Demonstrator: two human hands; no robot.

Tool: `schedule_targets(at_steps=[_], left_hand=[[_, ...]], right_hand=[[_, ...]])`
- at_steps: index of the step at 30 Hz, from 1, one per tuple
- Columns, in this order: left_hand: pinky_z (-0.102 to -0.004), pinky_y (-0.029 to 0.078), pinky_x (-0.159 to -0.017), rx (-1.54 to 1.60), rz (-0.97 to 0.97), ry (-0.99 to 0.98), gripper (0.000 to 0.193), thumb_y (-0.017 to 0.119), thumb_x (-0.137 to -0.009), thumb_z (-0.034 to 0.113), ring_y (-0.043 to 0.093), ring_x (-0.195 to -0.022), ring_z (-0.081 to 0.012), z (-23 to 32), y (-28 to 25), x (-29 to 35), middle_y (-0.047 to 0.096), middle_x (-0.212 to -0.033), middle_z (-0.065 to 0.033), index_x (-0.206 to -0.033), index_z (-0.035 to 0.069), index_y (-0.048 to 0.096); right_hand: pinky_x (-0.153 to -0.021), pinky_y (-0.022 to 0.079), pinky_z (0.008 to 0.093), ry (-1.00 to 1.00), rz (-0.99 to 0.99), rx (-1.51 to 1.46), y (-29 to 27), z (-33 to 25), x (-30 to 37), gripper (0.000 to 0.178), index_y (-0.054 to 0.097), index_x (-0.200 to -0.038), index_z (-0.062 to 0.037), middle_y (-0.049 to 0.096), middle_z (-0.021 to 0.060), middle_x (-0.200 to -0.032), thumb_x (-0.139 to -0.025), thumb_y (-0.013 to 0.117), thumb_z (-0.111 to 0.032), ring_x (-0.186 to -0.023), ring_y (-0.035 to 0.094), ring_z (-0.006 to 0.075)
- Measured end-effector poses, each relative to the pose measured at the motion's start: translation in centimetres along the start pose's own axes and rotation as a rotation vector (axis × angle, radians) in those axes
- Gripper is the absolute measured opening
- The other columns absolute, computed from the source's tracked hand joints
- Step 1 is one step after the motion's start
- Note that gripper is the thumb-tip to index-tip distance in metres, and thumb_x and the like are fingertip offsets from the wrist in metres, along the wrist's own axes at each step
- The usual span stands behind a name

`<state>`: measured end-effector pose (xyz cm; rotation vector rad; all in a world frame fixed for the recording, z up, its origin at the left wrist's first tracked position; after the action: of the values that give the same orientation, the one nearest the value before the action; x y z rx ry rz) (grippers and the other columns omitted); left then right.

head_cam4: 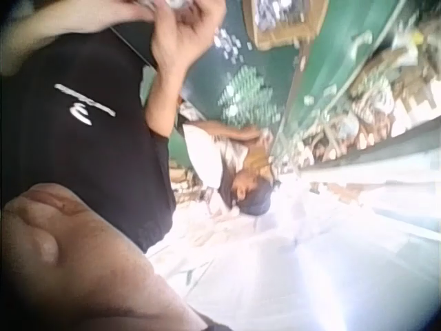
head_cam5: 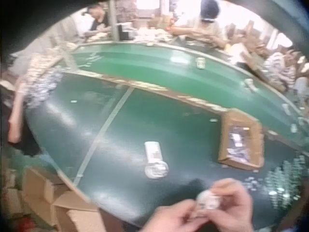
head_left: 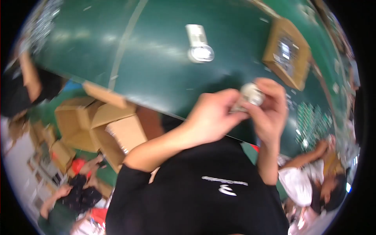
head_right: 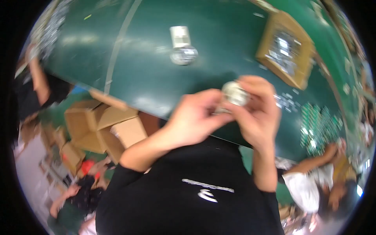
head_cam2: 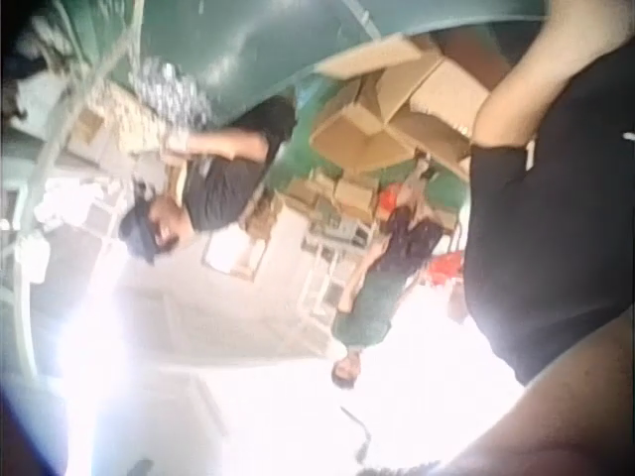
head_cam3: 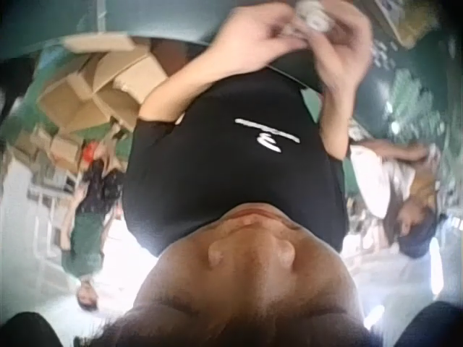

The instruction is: The person assembles small electronic components, metal parts, and PCBs into plastic housings by hand on a factory production line.

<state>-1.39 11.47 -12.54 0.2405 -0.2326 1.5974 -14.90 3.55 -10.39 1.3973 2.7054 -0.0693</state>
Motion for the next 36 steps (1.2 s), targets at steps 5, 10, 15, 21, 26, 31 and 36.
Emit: schedule_targets(at_steps=[5,10,15,21,26,31,36], left_hand=[[-0.0410,0.055,-0.066,0.077,0.150,0.277,0.018,0.080,-0.085,0.007,0.071,-0.076,-0.0412,1.0,0.2,-0.4,0.069,-0.082,-0.0210,-0.094,0.000,0.066],[-0.0399,0.055,-0.064,0.109,0.206,0.294,0.013,0.076,-0.086,0.002,0.072,-0.073,-0.0397,1.2,-0.2,0.2,0.070,-0.080,-0.0213,-0.097,-0.003,0.070],[-0.0439,0.057,-0.074,0.045,0.258,0.372,0.014,0.079,-0.083,0.006,0.072,-0.083,-0.0366,1.0,0.6,-0.6,0.073,-0.088,-0.0158,-0.093,0.000,0.071],[-0.0470,0.053,-0.075,-0.306,0.215,0.463,0.021,0.081,-0.076,0.008,0.064,-0.084,-0.0349,2.2,-0.9,0.1,0.063,-0.085,-0.0118,-0.090,0.004,0.066],[-0.0388,0.052,-0.064,-0.309,0.201,0.407,0.021,0.080,-0.084,0.000,0.063,-0.069,-0.0286,1.9,-0.1,0.2,0.062,-0.078,-0.0106,-0.099,0.002,0.066],[-0.0306,0.050,-0.061,-0.180,0.063,0.190,0.039,0.079,-0.093,0.005,0.060,-0.064,-0.0140,0.9,1.6,-0.5,0.060,-0.072,-0.0040,-0.122,0.004,0.055],[-0.0310,0.055,-0.078,-0.013,0.000,0.179,0.052,0.081,-0.093,0.009,0.066,-0.080,-0.0147,0.1,2.4,-0.6,0.069,-0.088,-0.0051,-0.135,0.002,0.052]], right_hand=[[-0.098,0.055,0.0368,-0.263,0.100,0.402,-0.8,-1.6,2.7,0.054,0.054,-0.138,-0.0024,0.056,0.0223,-0.134,-0.090,0.074,0.013,-0.113,0.063,0.0271],[-0.098,0.056,0.0383,-0.360,0.133,0.432,0.5,-2.0,2.8,0.054,0.054,-0.139,-0.0024,0.056,0.0237,-0.134,-0.091,0.074,0.012,-0.114,0.062,0.0286],[-0.095,0.058,0.0415,-0.448,0.198,0.564,-0.7,-2.8,3.8,0.054,0.052,-0.137,-0.0007,0.057,0.0261,-0.132,-0.090,0.077,0.012,-0.112,0.063,0.0315],[-0.082,0.056,0.0371,-0.445,0.260,0.643,1.5,-3.9,3.4,0.064,0.052,-0.134,-0.0072,0.063,0.0220,-0.120,-0.083,0.089,-0.001,-0.101,0.066,0.0299],[-0.072,0.060,0.0331,-0.383,0.213,0.492,1.6,-2.8,2.3,0.051,0.058,-0.124,0.0012,0.064,0.0231,-0.121,-0.081,0.085,0.007,-0.094,0.070,0.0275],[-0.087,0.061,0.0350,-0.292,0.234,0.473,-0.1,-1.5,3.6,0.050,0.054,-0.130,0.0039,0.061,0.0252,-0.129,-0.087,0.079,0.008,-0.108,0.070,0.0264],[-0.074,0.060,0.0274,-0.080,0.291,0.078,-2.8,-0.8,2.8,0.041,0.059,-0.119,0.0001,0.065,0.0135,-0.120,-0.086,0.082,0.004,-0.099,0.072,0.0179]])
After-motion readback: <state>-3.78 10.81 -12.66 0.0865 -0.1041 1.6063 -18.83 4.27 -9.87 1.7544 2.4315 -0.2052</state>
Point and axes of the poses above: each hand's wrist, its own x-axis away from the middle knuckle, its own y-axis out of the palm, z = x × y, the point moved 7 cm from there along -x, towards the middle knuckle
